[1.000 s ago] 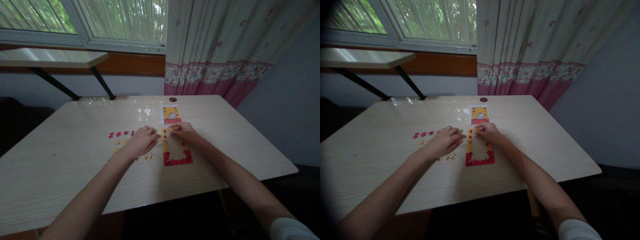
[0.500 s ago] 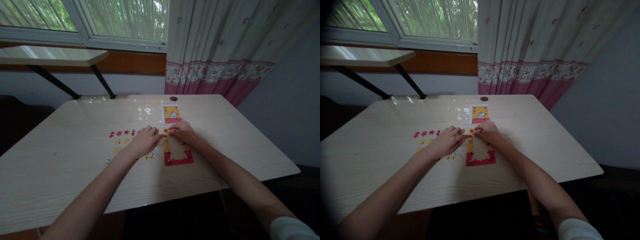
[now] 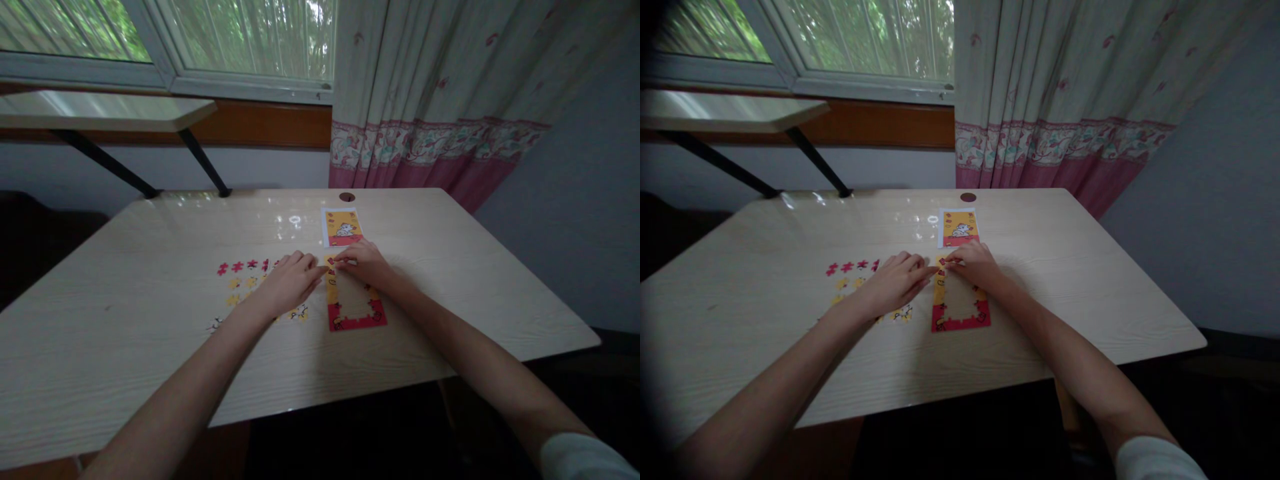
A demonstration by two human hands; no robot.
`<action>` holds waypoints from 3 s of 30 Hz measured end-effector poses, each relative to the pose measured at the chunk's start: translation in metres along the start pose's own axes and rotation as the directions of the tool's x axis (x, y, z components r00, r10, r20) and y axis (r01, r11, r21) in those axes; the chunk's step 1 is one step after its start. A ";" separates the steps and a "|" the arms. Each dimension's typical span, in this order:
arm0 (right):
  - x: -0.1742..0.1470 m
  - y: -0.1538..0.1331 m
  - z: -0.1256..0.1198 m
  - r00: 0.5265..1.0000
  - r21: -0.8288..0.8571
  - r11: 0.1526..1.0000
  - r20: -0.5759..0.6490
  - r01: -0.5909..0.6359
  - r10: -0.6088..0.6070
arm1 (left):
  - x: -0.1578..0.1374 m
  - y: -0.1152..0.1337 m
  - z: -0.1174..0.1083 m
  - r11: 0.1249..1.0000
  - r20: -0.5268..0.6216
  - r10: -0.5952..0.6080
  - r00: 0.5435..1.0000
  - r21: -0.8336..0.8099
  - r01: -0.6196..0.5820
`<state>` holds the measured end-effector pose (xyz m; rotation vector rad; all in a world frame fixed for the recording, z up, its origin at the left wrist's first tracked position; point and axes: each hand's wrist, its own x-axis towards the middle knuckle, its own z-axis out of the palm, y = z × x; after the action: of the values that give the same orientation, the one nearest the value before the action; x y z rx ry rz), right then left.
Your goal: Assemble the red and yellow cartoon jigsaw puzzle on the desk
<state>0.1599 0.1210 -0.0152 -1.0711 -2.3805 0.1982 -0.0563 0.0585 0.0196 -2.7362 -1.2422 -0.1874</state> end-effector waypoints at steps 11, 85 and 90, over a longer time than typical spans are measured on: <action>0.001 -0.002 -0.002 0.999 -0.057 0.998 0.039 0.032 -0.030 | 0.001 0.001 0.000 1.000 0.017 -0.017 1.000 -0.010 0.017; 0.036 -0.073 0.031 0.955 0.175 0.984 0.293 -0.021 -0.032 | -0.028 -0.061 -0.026 0.959 0.075 -0.097 0.992 -0.262 0.113; 0.029 -0.077 0.029 0.973 0.161 0.987 0.230 -0.001 -0.036 | -0.024 -0.052 -0.019 0.928 0.165 -0.043 0.985 -0.358 0.100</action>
<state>0.0780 0.0921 -0.0027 -0.9972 -2.5272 0.5256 -0.1119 0.0716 0.0378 -3.0717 -1.4830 -0.2405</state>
